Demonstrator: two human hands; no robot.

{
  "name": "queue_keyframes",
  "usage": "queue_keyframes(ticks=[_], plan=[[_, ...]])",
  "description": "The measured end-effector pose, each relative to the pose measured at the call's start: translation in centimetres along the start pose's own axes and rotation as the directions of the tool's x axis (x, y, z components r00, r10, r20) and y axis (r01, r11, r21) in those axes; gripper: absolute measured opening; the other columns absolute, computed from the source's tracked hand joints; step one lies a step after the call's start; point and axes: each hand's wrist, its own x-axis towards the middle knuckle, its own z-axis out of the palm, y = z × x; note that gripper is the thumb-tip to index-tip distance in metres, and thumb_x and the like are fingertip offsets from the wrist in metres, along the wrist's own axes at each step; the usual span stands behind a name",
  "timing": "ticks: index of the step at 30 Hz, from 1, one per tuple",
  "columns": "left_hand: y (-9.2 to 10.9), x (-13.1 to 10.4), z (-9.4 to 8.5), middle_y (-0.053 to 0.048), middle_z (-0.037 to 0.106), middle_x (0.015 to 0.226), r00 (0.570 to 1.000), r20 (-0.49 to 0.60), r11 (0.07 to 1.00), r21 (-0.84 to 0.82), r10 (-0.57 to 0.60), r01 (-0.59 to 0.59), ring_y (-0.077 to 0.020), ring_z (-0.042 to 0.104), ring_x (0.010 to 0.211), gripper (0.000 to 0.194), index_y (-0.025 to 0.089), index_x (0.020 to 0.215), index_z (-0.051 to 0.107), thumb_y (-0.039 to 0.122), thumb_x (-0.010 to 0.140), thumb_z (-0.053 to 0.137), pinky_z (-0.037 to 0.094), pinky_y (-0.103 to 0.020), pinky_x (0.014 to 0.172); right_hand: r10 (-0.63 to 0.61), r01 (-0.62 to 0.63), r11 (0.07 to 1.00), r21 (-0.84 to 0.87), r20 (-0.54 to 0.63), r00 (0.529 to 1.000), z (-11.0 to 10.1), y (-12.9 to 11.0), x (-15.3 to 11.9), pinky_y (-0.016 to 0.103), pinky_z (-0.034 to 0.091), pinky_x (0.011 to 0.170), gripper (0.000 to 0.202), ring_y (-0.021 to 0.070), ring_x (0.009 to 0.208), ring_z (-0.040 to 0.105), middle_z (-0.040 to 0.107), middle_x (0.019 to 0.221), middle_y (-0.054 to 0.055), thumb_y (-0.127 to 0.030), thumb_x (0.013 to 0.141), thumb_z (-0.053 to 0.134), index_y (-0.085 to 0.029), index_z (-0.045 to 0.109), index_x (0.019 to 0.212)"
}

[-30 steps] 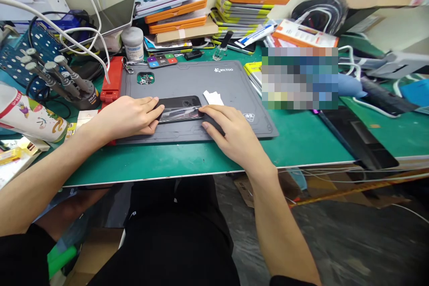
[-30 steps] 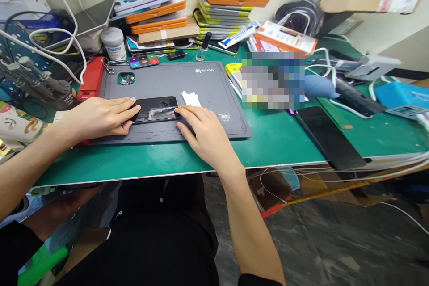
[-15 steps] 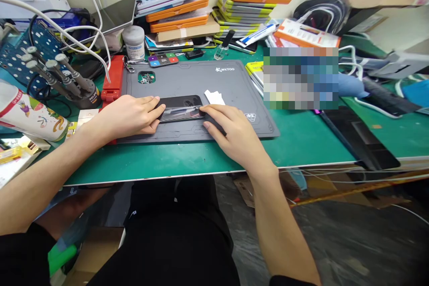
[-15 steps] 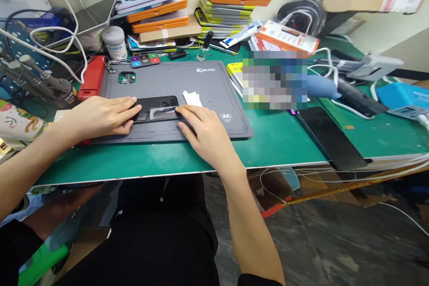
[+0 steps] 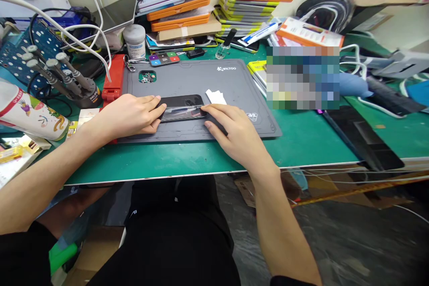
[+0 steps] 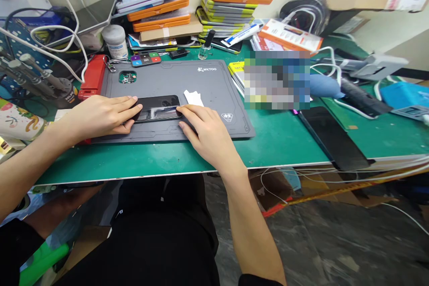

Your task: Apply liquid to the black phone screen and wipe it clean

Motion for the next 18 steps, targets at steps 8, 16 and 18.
queue_keyframes(ticks=[8, 16, 18], plan=[[0.09, 0.07, -0.03, -0.021, 0.072, 0.143, 1.000, 0.005, 0.999, 0.035, 0.023, -0.024, -0.0321, 0.075, 0.125, 0.043, 0.011, 0.137, 0.072, 0.030, 0.106, 0.050, 0.066, -0.040, 0.082, -0.003, 0.003, 1.000, 0.001, -0.003, 1.000, 0.03, 0.06, -0.02, 0.057, 0.052, 0.113, 0.039, 0.0343, 0.134, 0.064, 0.069, 0.145, 0.014, -0.032, 0.112, 0.049, -0.023, 0.061, 0.148], [0.06, 0.06, 0.02, -0.020, 0.072, 0.144, 1.000, 0.007, 1.000, 0.026, 0.013, -0.013, -0.0318, 0.074, 0.128, 0.042, 0.012, 0.139, 0.072, 0.029, 0.106, 0.051, 0.066, -0.039, 0.083, -0.017, 0.017, 1.000, 0.001, -0.021, 1.000, 0.09, 0.13, -0.09, 0.056, 0.053, 0.111, 0.038, 0.0337, 0.133, 0.065, 0.070, 0.145, 0.014, -0.031, 0.112, 0.050, -0.023, 0.062, 0.148], [0.04, 0.01, 0.09, -0.019, 0.072, 0.144, 1.000, -0.003, 1.000, 0.015, 0.006, -0.006, -0.0305, 0.074, 0.128, 0.042, 0.014, 0.139, 0.072, 0.029, 0.106, 0.052, 0.066, -0.038, 0.085, -0.021, 0.021, 1.000, 0.000, -0.027, 0.999, 0.13, 0.14, -0.10, 0.056, 0.053, 0.111, 0.038, 0.0336, 0.132, 0.065, 0.070, 0.144, 0.014, -0.030, 0.112, 0.050, -0.023, 0.063, 0.148]])
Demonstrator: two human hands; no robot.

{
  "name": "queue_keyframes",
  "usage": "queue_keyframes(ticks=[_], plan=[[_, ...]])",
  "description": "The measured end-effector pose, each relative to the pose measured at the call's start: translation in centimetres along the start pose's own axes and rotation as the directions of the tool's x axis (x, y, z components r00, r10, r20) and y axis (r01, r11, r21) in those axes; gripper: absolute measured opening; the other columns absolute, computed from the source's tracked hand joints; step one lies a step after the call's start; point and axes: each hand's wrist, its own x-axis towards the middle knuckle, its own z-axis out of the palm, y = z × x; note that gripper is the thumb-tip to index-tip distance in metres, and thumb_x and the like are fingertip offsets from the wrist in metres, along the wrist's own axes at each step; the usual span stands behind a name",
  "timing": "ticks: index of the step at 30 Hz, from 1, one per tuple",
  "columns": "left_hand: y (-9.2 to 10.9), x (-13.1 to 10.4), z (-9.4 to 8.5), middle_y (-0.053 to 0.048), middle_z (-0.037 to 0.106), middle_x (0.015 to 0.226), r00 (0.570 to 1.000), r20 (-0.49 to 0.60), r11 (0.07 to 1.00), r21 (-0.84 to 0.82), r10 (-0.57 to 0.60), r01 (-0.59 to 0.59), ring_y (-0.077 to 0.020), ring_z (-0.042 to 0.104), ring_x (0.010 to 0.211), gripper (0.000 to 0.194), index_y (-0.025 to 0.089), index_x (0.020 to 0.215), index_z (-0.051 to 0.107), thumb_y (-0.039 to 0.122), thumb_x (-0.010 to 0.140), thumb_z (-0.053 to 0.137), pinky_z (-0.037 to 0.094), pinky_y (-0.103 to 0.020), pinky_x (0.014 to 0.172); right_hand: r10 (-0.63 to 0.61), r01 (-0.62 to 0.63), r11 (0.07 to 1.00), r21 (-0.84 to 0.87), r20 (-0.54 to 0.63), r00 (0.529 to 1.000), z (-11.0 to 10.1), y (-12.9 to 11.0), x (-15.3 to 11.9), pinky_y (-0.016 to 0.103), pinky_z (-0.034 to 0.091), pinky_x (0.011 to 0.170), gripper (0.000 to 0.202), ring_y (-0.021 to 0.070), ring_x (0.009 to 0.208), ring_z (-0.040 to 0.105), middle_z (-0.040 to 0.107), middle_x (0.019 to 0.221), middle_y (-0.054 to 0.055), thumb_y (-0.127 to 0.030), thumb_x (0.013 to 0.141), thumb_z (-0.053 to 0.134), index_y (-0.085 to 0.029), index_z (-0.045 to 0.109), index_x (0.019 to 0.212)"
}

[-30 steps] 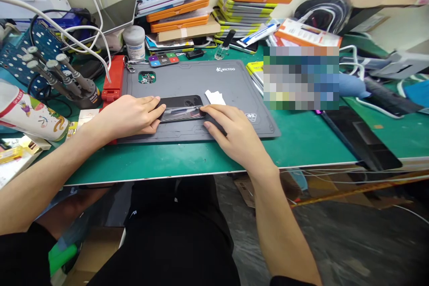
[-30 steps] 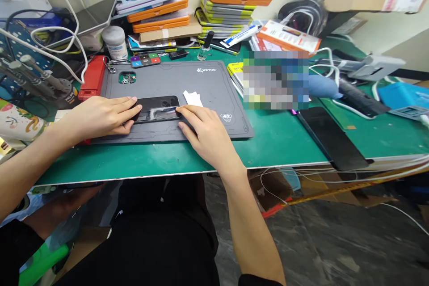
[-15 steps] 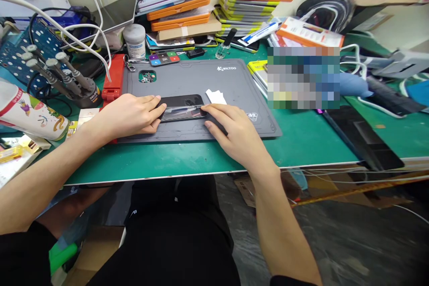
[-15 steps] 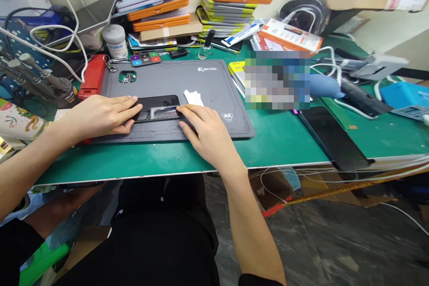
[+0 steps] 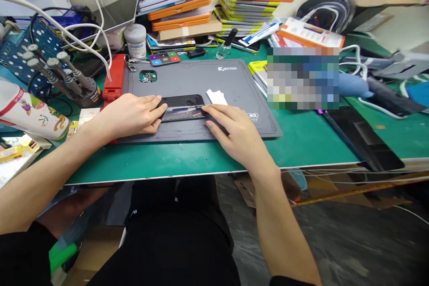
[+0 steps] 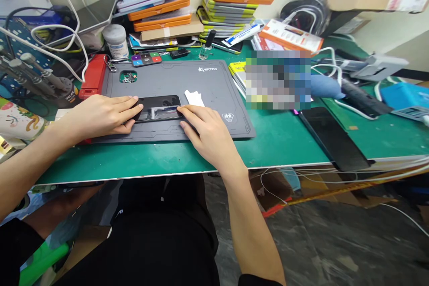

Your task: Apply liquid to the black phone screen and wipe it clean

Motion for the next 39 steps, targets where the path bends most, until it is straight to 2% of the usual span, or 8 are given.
queue_keyframes(ticks=[11, 24, 29, 39], plan=[[0.02, -0.07, -0.13, -0.018, 0.071, 0.145, 1.000, 0.005, 1.000, 0.008, 0.004, -0.004, -0.0314, 0.073, 0.129, 0.042, 0.016, 0.140, 0.071, 0.031, 0.106, 0.051, 0.066, -0.040, 0.085, 0.028, -0.028, 0.999, 0.017, 0.020, 0.999, -0.20, -0.23, 0.07, 0.061, 0.052, 0.112, 0.042, 0.0355, 0.134, 0.065, 0.070, 0.145, 0.012, -0.033, 0.112, 0.047, -0.031, 0.061, 0.152], [0.08, 0.01, -0.35, -0.020, 0.070, 0.146, 1.000, 0.020, 0.999, -0.046, -0.013, 0.014, -0.0338, 0.073, 0.130, 0.043, 0.014, 0.140, 0.071, 0.029, 0.105, 0.052, 0.066, -0.044, 0.088, 0.011, -0.011, 1.000, 0.016, 0.009, 1.000, -0.17, -0.16, 0.00, 0.059, 0.053, 0.112, 0.041, 0.0348, 0.134, 0.065, 0.070, 0.146, 0.012, -0.033, 0.113, 0.047, -0.027, 0.062, 0.151], [0.08, 0.04, -0.35, -0.019, 0.070, 0.146, 1.000, 0.031, 1.000, -0.013, -0.004, 0.004, -0.0337, 0.072, 0.131, 0.044, 0.013, 0.140, 0.071, 0.029, 0.106, 0.048, 0.066, -0.043, 0.086, 0.012, -0.012, 1.000, 0.014, 0.008, 1.000, -0.14, -0.19, -0.01, 0.061, 0.053, 0.112, 0.042, 0.0351, 0.133, 0.065, 0.070, 0.145, 0.011, -0.032, 0.112, 0.047, -0.031, 0.062, 0.152], [0.07, -0.04, -0.61, -0.014, 0.073, 0.143, 0.998, 0.001, 0.995, -0.083, -0.056, 0.056, -0.0295, 0.075, 0.127, 0.045, 0.019, 0.138, 0.073, 0.037, 0.108, 0.043, 0.063, -0.038, 0.086, -0.001, 0.001, 1.000, 0.012, -0.003, 1.000, -0.03, 0.00, -0.14, 0.062, 0.054, 0.111, 0.043, 0.0357, 0.133, 0.066, 0.070, 0.145, 0.012, -0.032, 0.112, 0.048, -0.029, 0.063, 0.153]])
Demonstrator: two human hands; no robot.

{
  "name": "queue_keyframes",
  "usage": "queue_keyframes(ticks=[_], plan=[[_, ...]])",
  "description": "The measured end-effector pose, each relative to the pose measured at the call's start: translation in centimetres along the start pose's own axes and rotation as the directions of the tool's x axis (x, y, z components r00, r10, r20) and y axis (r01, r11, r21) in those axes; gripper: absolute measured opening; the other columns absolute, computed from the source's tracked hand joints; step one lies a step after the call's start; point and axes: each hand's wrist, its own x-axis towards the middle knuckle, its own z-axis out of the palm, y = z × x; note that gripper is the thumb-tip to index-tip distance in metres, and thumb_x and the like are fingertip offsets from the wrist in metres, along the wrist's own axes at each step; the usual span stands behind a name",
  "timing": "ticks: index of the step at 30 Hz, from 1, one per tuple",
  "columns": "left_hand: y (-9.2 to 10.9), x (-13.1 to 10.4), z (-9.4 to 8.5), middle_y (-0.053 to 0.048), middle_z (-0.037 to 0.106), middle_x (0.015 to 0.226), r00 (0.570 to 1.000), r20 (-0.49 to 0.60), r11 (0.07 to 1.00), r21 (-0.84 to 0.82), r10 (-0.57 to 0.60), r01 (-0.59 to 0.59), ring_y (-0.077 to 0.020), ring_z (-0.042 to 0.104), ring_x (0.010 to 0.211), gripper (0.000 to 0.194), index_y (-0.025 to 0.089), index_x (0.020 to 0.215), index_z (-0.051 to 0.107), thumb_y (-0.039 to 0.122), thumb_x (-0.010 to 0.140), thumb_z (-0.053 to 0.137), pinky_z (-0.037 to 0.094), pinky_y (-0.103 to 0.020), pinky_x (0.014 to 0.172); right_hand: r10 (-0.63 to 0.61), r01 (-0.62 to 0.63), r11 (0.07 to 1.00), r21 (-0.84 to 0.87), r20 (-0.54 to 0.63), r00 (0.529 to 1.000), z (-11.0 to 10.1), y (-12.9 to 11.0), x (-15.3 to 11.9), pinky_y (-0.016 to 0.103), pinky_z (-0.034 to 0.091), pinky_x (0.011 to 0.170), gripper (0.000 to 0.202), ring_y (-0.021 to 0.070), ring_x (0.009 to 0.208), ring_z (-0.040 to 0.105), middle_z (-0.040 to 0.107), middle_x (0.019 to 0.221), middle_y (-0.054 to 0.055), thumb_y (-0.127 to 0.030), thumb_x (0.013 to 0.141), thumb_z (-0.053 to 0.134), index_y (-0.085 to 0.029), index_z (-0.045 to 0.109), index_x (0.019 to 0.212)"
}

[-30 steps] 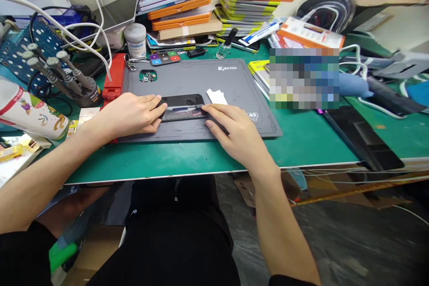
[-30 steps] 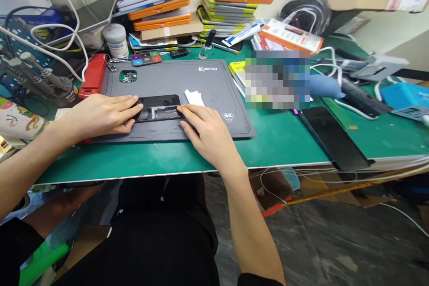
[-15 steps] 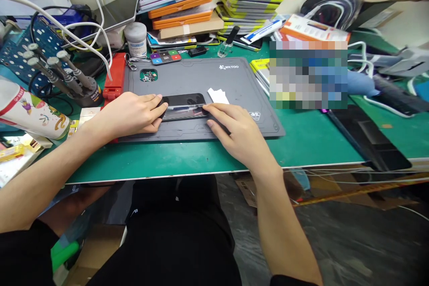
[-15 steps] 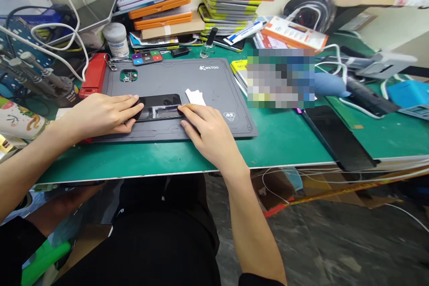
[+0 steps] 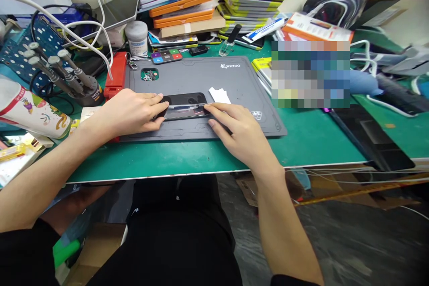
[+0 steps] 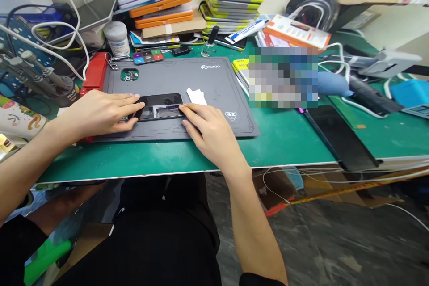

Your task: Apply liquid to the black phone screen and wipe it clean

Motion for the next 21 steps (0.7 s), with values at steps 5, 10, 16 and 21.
queue_keyframes(ticks=[5, 10, 16, 21], plan=[[-0.2, 0.2, 0.0, -0.008, 0.084, 0.117, 0.970, -0.056, 0.964, -0.133, -0.238, 0.229, -0.0233, 0.082, 0.101, 0.046, 0.020, 0.147, 0.064, 0.030, 0.110, 0.038, 0.060, -0.034, 0.085, -0.019, 0.019, 1.000, -0.024, -0.009, 1.000, 0.1, 0.1, -0.2, 0.062, 0.053, 0.112, 0.043, 0.0350, 0.135, 0.064, 0.069, 0.146, 0.013, -0.031, 0.112, 0.049, -0.030, 0.064, 0.152], [-1.7, 0.1, 0.2, -0.004, 0.084, 0.119, 0.953, -0.046, 0.886, -0.384, -0.299, 0.259, -0.0210, 0.082, 0.101, 0.044, 0.022, 0.148, 0.060, 0.025, 0.106, 0.046, 0.060, -0.033, 0.090, -0.052, 0.052, 0.998, -0.035, 0.008, 0.999, -0.2, 0.2, 0.2, 0.065, 0.049, 0.118, 0.040, 0.0359, 0.143, 0.059, 0.065, 0.150, 0.016, -0.031, 0.111, 0.053, -0.027, 0.066, 0.149], [-3.8, -0.1, 1.2, -0.008, 0.082, 0.126, 0.969, -0.018, 0.772, -0.608, -0.245, 0.184, -0.0201, 0.079, 0.112, 0.048, 0.020, 0.148, 0.062, 0.025, 0.100, 0.061, 0.059, -0.035, 0.104, -0.112, 0.113, 0.994, -0.011, 0.067, 0.991, -1.0, 0.2, 1.4, 0.073, 0.035, 0.128, 0.035, 0.0365, 0.161, 0.040, 0.051, 0.168, 0.012, -0.037, 0.110, 0.056, -0.030, 0.070, 0.142], [-3.8, -0.2, 1.9, -0.008, 0.080, 0.130, 0.972, -0.034, 0.747, -0.646, -0.233, 0.157, -0.0192, 0.076, 0.121, 0.043, 0.019, 0.143, 0.066, 0.022, 0.101, 0.061, 0.058, -0.036, 0.110, -0.145, 0.141, 0.989, 0.043, 0.132, 0.981, -0.8, 0.6, 2.0, 0.078, 0.027, 0.130, 0.041, 0.0360, 0.165, 0.031, 0.040, 0.176, 0.010, -0.040, 0.108, 0.060, -0.032, 0.065, 0.149]])
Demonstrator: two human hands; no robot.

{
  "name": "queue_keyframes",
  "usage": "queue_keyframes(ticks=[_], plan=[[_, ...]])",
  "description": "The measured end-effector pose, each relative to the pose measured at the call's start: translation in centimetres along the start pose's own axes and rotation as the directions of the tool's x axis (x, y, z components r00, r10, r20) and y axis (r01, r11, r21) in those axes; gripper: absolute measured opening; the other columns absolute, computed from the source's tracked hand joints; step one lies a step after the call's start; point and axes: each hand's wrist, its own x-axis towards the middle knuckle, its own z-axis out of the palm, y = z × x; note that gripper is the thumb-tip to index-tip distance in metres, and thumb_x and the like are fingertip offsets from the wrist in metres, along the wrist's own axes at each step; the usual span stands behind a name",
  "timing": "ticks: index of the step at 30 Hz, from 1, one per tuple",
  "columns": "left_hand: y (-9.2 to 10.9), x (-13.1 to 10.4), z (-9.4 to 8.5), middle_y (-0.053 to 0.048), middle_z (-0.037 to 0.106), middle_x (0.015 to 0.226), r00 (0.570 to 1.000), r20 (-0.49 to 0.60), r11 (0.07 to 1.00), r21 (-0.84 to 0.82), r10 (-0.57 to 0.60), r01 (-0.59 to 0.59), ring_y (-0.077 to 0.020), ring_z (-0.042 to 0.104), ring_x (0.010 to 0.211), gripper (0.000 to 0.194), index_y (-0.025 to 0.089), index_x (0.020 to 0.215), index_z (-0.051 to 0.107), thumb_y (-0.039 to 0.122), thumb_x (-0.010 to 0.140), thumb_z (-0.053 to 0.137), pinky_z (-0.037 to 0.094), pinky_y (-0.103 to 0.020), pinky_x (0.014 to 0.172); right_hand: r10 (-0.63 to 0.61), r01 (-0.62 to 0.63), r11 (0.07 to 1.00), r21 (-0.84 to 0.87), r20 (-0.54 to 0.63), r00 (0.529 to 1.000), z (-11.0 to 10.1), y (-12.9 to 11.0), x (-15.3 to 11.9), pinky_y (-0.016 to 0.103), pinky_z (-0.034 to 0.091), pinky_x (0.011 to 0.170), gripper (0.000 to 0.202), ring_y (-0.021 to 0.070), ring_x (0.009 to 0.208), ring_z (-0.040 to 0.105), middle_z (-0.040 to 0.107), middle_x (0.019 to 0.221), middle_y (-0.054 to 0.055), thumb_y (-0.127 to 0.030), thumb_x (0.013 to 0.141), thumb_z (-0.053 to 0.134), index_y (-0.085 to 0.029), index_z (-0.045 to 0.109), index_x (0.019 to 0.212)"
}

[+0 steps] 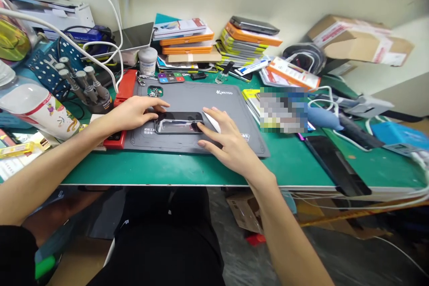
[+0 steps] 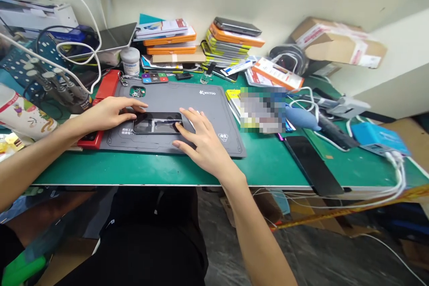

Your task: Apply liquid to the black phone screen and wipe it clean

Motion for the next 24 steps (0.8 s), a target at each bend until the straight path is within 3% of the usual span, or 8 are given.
queue_keyframes(ticks=[8, 11, 16, 20, 24], plan=[[-0.2, -0.2, 0.3, -0.006, 0.079, 0.134, 1.000, 0.003, 0.994, 0.103, 0.028, -0.028, -0.0191, 0.074, 0.125, 0.039, 0.021, 0.140, 0.070, 0.020, 0.102, 0.062, 0.057, -0.035, 0.112, -0.052, 0.048, 0.998, 0.043, 0.089, 0.995, 0.7, 1.0, 1.5, 0.077, 0.023, 0.131, 0.048, 0.0355, 0.167, 0.028, 0.034, 0.179, 0.011, -0.046, 0.106, 0.064, -0.034, 0.062, 0.153], [-0.3, -0.3, 0.3, -0.007, 0.078, 0.135, 0.999, 0.012, 0.991, 0.128, 0.042, -0.043, -0.0195, 0.073, 0.128, 0.042, 0.021, 0.145, 0.067, 0.020, 0.103, 0.062, 0.055, -0.036, 0.114, -0.101, 0.098, 0.995, 0.030, 0.089, 0.991, 0.6, 0.8, 2.5, 0.076, 0.021, 0.132, 0.047, 0.0354, 0.167, 0.028, 0.036, 0.178, 0.012, -0.048, 0.105, 0.066, -0.030, 0.067, 0.148], [-0.5, -0.2, 0.3, -0.007, 0.076, 0.140, 0.998, 0.014, 0.992, 0.117, 0.054, -0.056, -0.0200, 0.071, 0.129, 0.042, 0.022, 0.145, 0.068, 0.019, 0.103, 0.062, 0.054, -0.036, 0.115, -0.132, 0.131, 0.991, 0.014, 0.087, 0.987, 0.5, -0.6, 4.1, 0.075, 0.024, 0.132, 0.044, 0.0388, 0.163, 0.035, 0.045, 0.173, 0.015, -0.051, 0.104, 0.067, -0.021, 0.076, 0.135], [-0.7, -0.2, 0.4, -0.006, 0.079, 0.129, 0.998, 0.011, 0.988, 0.140, 0.062, -0.063, -0.0214, 0.072, 0.123, 0.040, 0.022, 0.142, 0.071, 0.019, 0.103, 0.061, 0.055, -0.035, 0.111, -0.137, 0.140, 0.990, -0.027, 0.092, 0.986, 0.5, -2.5, 4.8, 0.069, 0.024, 0.135, 0.043, 0.0388, 0.163, 0.035, 0.044, 0.173, 0.015, -0.052, 0.103, 0.068, -0.016, 0.079, 0.126], [-0.7, -0.3, 0.5, -0.006, 0.078, 0.129, 0.998, 0.013, 0.981, 0.182, 0.065, -0.066, -0.0219, 0.070, 0.121, 0.041, 0.025, 0.145, 0.070, 0.021, 0.106, 0.057, 0.055, -0.033, 0.107, -0.093, 0.094, 0.996, -0.006, 0.103, 0.990, 1.0, -2.7, 4.1, 0.065, 0.023, 0.137, 0.048, 0.0363, 0.166, 0.029, 0.033, 0.179, 0.014, -0.048, 0.102, 0.070, -0.017, 0.074, 0.138]])
